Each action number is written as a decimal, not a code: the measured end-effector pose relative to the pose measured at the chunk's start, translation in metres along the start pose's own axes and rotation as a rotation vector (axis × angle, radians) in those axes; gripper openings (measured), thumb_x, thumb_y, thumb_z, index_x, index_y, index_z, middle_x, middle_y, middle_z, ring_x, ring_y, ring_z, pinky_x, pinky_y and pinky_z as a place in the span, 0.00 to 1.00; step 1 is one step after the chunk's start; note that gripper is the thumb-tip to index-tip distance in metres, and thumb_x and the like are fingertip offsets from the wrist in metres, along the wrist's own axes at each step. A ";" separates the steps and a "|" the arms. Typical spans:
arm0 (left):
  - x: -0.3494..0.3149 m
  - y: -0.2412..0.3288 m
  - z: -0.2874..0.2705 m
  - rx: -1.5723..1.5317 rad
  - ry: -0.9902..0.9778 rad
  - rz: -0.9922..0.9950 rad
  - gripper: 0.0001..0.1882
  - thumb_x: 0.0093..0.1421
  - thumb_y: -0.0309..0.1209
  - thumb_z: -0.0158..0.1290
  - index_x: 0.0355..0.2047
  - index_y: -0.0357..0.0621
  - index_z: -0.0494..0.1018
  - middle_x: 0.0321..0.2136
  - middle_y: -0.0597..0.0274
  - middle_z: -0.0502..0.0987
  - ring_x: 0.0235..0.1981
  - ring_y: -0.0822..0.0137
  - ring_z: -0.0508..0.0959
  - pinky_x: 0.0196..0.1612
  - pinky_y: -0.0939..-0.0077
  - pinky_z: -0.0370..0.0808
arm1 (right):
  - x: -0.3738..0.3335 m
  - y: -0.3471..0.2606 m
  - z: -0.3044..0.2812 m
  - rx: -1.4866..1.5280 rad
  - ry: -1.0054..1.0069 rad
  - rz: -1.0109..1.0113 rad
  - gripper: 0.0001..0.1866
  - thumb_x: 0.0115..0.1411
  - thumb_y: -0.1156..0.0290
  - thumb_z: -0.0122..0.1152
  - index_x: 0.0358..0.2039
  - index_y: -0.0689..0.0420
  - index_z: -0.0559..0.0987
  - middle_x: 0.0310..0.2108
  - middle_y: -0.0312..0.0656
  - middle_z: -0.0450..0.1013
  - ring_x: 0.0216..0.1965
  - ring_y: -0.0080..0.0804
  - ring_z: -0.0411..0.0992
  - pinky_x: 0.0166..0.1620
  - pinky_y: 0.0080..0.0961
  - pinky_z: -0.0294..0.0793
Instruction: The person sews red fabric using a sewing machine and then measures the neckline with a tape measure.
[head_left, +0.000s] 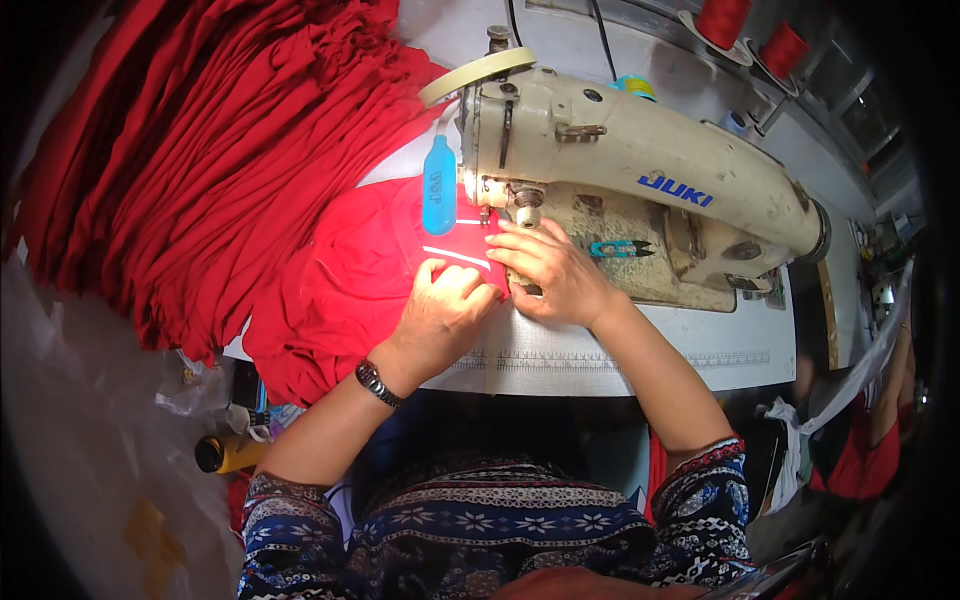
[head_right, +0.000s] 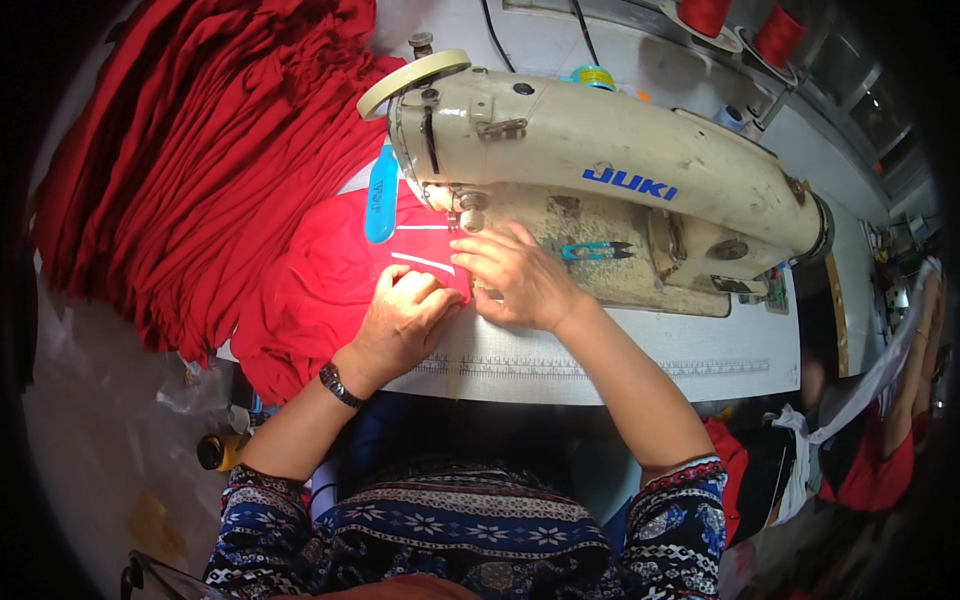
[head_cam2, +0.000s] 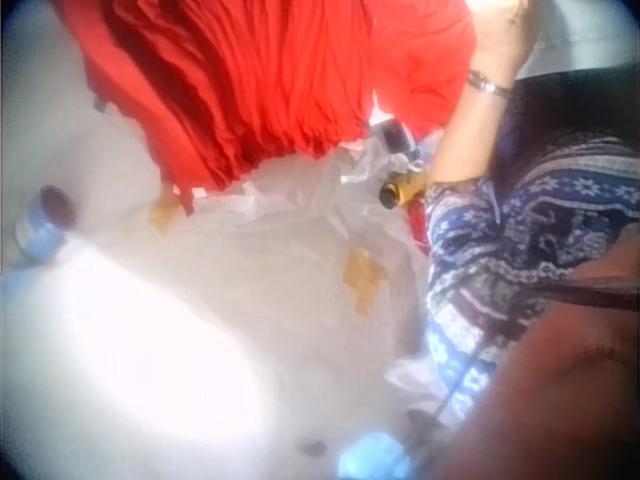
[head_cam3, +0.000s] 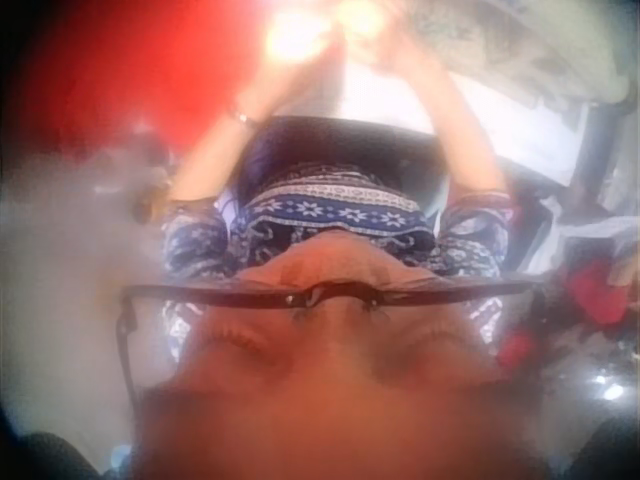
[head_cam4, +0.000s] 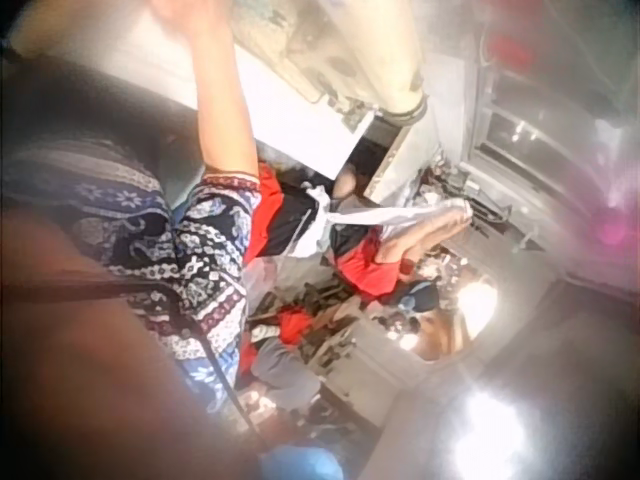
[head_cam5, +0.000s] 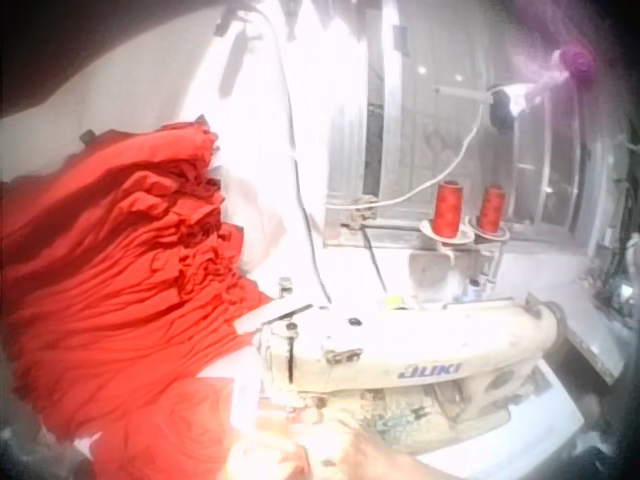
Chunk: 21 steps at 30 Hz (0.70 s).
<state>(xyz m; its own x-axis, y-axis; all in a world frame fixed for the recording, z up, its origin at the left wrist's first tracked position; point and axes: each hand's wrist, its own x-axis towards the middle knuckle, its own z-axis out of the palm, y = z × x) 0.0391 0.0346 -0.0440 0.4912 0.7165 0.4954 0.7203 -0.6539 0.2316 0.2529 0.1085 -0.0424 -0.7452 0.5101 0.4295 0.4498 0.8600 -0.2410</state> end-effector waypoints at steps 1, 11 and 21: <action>0.001 -0.001 0.000 0.013 0.010 0.003 0.07 0.58 0.28 0.60 0.38 0.46 0.78 0.31 0.63 0.75 0.36 0.62 0.76 0.50 0.59 0.68 | 0.001 0.001 0.001 0.017 -0.010 -0.003 0.23 0.52 0.67 0.66 0.50 0.55 0.80 0.54 0.43 0.76 0.60 0.38 0.71 0.65 0.50 0.63; 0.012 -0.007 -0.015 0.000 0.068 0.050 0.08 0.56 0.25 0.61 0.37 0.46 0.78 0.33 0.64 0.76 0.39 0.62 0.77 0.52 0.57 0.69 | 0.010 0.002 0.021 0.028 0.184 -0.047 0.15 0.50 0.74 0.66 0.41 0.54 0.83 0.41 0.37 0.81 0.46 0.35 0.78 0.58 0.40 0.70; 0.026 -0.034 -0.010 -0.576 0.197 -0.381 0.04 0.63 0.21 0.54 0.38 0.33 0.73 0.32 0.52 0.77 0.34 0.57 0.79 0.41 0.67 0.75 | 0.030 0.013 0.034 0.237 0.195 0.232 0.06 0.55 0.75 0.61 0.33 0.58 0.82 0.28 0.48 0.79 0.33 0.47 0.78 0.41 0.41 0.75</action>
<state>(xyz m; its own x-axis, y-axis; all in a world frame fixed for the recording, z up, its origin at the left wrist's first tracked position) 0.0224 0.0731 -0.0306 0.1205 0.8989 0.4213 0.4249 -0.4303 0.7965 0.2198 0.1352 -0.0626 -0.5185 0.6992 0.4922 0.4524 0.7128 -0.5360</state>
